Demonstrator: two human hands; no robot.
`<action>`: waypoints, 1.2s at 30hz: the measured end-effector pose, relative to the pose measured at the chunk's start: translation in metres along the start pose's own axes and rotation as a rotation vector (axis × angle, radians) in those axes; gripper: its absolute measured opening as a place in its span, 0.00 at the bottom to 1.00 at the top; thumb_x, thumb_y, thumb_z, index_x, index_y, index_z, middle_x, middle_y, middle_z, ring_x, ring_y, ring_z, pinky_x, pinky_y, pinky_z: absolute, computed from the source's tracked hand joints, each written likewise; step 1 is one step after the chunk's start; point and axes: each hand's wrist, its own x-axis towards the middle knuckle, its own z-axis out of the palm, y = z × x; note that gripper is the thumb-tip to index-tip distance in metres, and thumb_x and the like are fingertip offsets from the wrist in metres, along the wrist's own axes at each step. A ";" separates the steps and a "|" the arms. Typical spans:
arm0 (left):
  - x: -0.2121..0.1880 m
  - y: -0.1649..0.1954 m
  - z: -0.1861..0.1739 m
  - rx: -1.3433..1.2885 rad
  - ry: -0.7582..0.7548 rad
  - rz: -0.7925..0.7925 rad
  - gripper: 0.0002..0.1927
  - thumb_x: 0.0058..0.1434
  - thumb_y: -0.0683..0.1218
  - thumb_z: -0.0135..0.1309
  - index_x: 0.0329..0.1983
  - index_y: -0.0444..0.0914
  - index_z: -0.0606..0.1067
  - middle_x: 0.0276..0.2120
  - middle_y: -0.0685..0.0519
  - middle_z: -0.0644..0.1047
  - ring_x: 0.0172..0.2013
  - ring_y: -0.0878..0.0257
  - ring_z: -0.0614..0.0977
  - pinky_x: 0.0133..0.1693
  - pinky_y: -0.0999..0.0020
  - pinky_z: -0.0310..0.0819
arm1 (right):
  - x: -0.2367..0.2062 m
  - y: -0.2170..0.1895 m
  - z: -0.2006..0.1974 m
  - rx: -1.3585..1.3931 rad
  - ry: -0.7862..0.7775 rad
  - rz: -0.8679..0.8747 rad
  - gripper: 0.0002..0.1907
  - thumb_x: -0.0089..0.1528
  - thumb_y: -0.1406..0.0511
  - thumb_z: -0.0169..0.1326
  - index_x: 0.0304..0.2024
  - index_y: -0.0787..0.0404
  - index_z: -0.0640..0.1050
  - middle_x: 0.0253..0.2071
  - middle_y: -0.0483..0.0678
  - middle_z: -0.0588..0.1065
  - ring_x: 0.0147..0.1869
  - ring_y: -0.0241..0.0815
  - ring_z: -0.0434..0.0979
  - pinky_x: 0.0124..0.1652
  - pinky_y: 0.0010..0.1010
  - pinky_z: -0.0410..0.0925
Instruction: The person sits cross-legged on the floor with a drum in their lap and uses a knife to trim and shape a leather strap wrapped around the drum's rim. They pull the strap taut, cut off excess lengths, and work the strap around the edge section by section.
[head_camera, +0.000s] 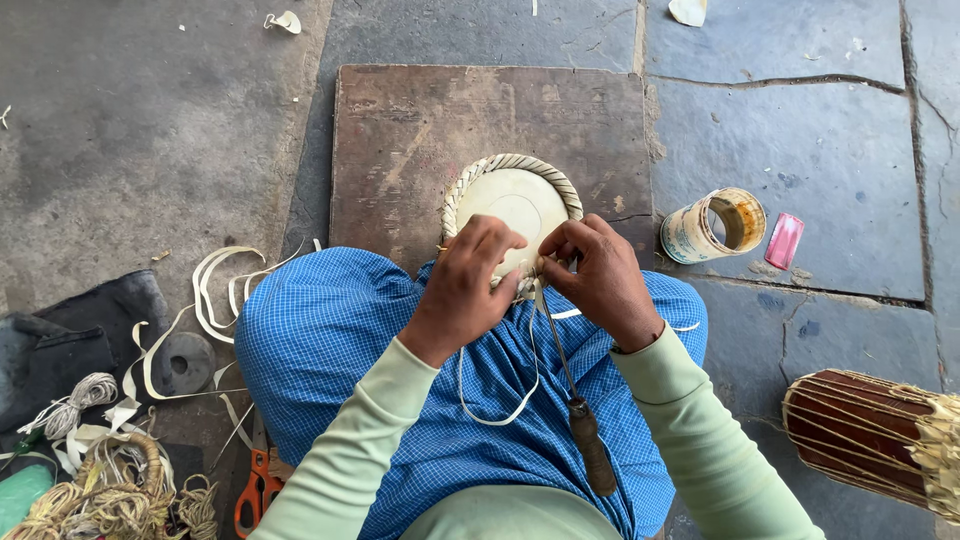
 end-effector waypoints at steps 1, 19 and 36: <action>-0.003 -0.003 0.000 0.045 0.032 0.071 0.15 0.60 0.41 0.62 0.49 0.39 0.74 0.46 0.51 0.72 0.46 0.58 0.77 0.51 0.60 0.71 | 0.000 0.000 0.000 0.010 0.002 0.000 0.08 0.56 0.66 0.66 0.36 0.60 0.82 0.33 0.46 0.71 0.34 0.38 0.76 0.35 0.30 0.72; -0.024 -0.019 0.019 0.425 0.176 0.439 0.19 0.64 0.50 0.63 0.56 0.40 0.80 0.47 0.55 0.73 0.49 0.59 0.73 0.56 0.58 0.64 | -0.001 0.008 0.004 0.058 0.084 -0.010 0.08 0.56 0.70 0.61 0.39 0.59 0.81 0.33 0.45 0.70 0.33 0.37 0.74 0.34 0.30 0.71; -0.014 -0.011 0.012 0.137 0.017 0.321 0.11 0.61 0.48 0.62 0.48 0.48 0.83 0.38 0.58 0.72 0.45 0.59 0.71 0.53 0.60 0.62 | -0.201 0.018 -0.002 1.120 -0.286 0.990 0.12 0.69 0.65 0.49 0.50 0.68 0.74 0.27 0.47 0.66 0.28 0.39 0.66 0.26 0.34 0.60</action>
